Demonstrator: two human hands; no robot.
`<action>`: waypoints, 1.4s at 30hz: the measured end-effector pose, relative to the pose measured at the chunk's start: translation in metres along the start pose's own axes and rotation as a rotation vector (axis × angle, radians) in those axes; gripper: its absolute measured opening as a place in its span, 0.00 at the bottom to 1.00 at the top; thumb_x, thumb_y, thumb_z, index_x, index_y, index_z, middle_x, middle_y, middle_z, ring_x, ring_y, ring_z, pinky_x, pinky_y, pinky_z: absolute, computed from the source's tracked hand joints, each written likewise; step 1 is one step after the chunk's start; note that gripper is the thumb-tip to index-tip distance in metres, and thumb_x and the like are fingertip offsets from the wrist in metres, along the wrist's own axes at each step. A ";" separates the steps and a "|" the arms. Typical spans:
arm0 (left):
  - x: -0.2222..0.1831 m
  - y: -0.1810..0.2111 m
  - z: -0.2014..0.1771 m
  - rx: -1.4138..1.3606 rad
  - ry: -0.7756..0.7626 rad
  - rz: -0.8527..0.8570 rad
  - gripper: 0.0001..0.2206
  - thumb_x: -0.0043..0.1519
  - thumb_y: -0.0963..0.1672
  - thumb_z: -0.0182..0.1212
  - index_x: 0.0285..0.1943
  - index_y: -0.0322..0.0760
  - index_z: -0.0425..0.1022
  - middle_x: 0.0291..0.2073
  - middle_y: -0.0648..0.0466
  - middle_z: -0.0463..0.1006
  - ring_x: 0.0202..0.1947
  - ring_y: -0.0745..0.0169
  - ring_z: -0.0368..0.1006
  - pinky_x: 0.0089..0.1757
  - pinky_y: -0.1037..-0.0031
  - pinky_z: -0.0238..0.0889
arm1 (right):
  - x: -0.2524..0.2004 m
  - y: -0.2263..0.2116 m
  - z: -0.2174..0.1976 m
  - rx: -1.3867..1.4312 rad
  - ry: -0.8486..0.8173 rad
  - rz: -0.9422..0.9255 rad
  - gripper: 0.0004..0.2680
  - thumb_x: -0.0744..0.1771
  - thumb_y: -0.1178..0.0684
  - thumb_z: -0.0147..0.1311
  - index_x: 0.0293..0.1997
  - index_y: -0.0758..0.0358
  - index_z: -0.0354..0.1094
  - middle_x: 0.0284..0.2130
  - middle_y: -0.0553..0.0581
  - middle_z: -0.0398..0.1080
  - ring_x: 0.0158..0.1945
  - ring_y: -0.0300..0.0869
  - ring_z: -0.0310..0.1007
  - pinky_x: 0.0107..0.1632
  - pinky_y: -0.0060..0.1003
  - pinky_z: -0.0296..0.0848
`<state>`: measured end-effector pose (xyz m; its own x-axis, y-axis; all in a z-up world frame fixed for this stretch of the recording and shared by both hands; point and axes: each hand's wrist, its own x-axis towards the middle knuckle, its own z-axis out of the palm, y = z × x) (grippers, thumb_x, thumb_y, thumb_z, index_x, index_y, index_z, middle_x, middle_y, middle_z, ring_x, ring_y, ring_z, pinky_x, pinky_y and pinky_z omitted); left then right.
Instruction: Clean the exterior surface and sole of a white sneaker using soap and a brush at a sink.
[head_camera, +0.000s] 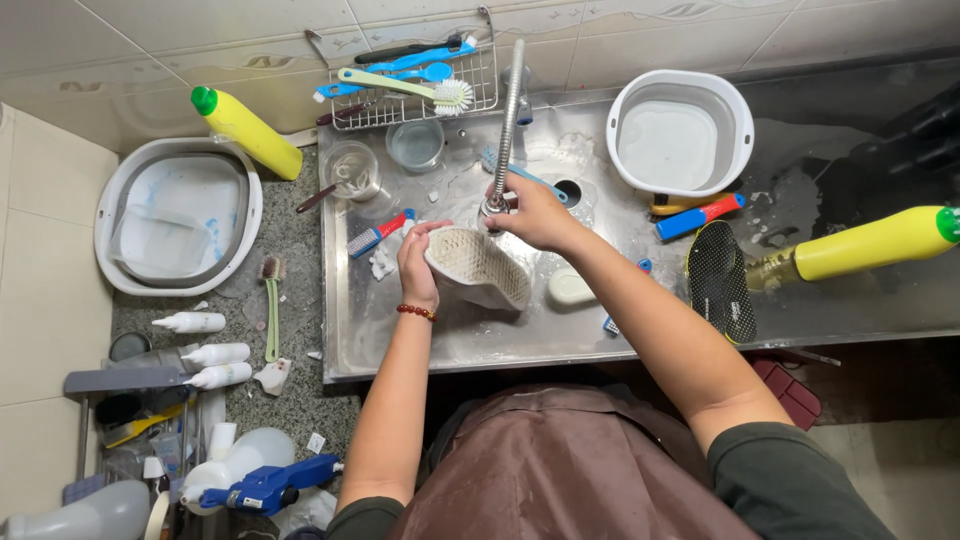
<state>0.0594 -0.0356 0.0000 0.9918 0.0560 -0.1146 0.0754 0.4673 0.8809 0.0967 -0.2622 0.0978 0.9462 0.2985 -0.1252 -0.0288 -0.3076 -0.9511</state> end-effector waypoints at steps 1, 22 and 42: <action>0.002 -0.008 -0.003 0.000 0.002 0.005 0.14 0.65 0.43 0.44 0.49 0.28 0.75 0.49 0.45 0.81 0.52 0.56 0.75 0.56 0.69 0.63 | 0.001 0.000 0.000 -0.001 -0.003 -0.005 0.14 0.62 0.59 0.65 0.50 0.65 0.65 0.39 0.56 0.75 0.41 0.42 0.80 0.42 0.37 0.79; -0.047 0.021 0.012 0.581 -0.277 -0.020 0.17 0.55 0.39 0.70 0.54 0.28 0.80 0.45 0.50 0.84 0.44 0.69 0.78 0.48 0.76 0.71 | 0.000 -0.005 -0.003 0.225 -0.095 -0.050 0.13 0.64 0.63 0.61 0.52 0.65 0.65 0.39 0.57 0.75 0.44 0.41 0.78 0.45 0.37 0.79; -0.079 -0.048 -0.106 0.503 -0.127 0.117 0.16 0.54 0.32 0.67 0.52 0.28 0.80 0.60 0.44 0.79 0.70 0.53 0.66 0.66 0.65 0.57 | 0.004 0.046 -0.008 -0.033 0.040 -0.038 0.16 0.62 0.59 0.63 0.54 0.64 0.68 0.44 0.56 0.75 0.47 0.43 0.77 0.49 0.39 0.79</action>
<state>-0.0337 0.0314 -0.0817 0.9988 -0.0398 0.0268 -0.0276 -0.0180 0.9995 0.1013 -0.2822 0.0556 0.9586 0.2741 -0.0773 0.0172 -0.3266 -0.9450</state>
